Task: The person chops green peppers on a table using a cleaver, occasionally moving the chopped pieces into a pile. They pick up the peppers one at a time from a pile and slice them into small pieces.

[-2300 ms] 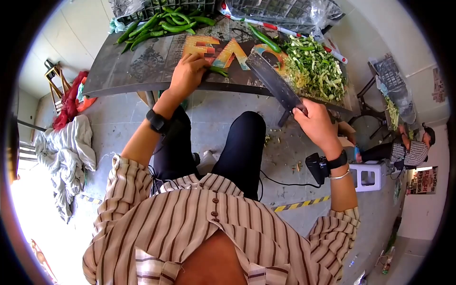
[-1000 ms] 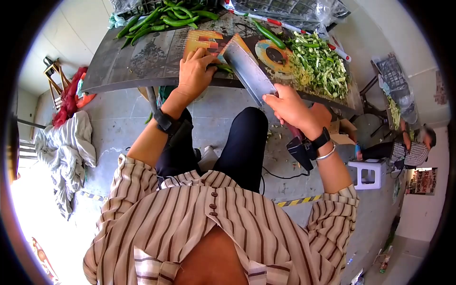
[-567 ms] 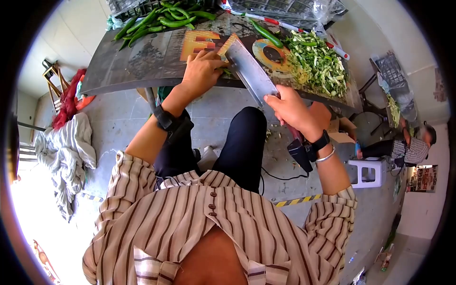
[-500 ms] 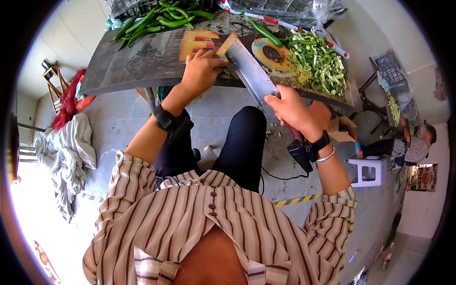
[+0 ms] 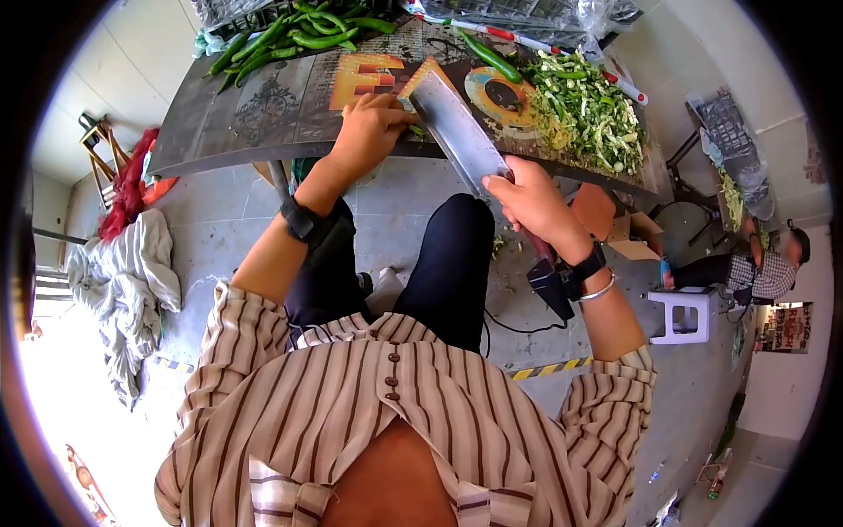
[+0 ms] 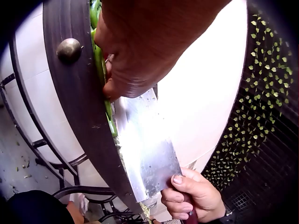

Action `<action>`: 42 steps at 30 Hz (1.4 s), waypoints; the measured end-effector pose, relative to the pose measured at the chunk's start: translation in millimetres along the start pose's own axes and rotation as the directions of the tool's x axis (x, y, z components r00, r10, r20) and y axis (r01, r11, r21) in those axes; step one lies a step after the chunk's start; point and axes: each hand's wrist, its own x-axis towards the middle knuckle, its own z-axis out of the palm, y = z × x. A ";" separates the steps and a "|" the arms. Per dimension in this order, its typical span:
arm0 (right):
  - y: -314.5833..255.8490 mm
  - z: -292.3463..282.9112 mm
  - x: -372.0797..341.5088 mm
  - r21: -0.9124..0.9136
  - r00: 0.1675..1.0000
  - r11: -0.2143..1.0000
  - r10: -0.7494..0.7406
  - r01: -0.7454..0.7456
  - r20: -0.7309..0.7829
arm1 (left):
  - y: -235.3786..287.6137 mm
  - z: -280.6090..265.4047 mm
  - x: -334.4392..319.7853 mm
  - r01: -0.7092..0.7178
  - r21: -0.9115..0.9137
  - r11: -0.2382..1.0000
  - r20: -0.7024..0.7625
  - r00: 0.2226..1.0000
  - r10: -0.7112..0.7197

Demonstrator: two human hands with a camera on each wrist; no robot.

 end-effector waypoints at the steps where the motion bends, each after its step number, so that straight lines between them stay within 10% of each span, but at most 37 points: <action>1: 4.5 1.3 4.0 0.027 1.000 0.999 -0.023 0.023 0.011 | -0.4 0.3 -0.7 0.000 0.001 1.000 -0.001 1.000 0.000; 9: 3.9 7.6 17.9 -0.013 0.997 0.998 -0.058 0.059 0.053 | -10.3 -1.9 -4.8 -0.068 -0.262 0.963 -0.143 0.989 0.031; 42: -61.3 15.4 40.8 -0.372 0.985 0.913 -0.136 0.167 0.110 | -9.7 0.6 -16.0 -0.127 -0.243 0.962 -0.267 0.962 0.059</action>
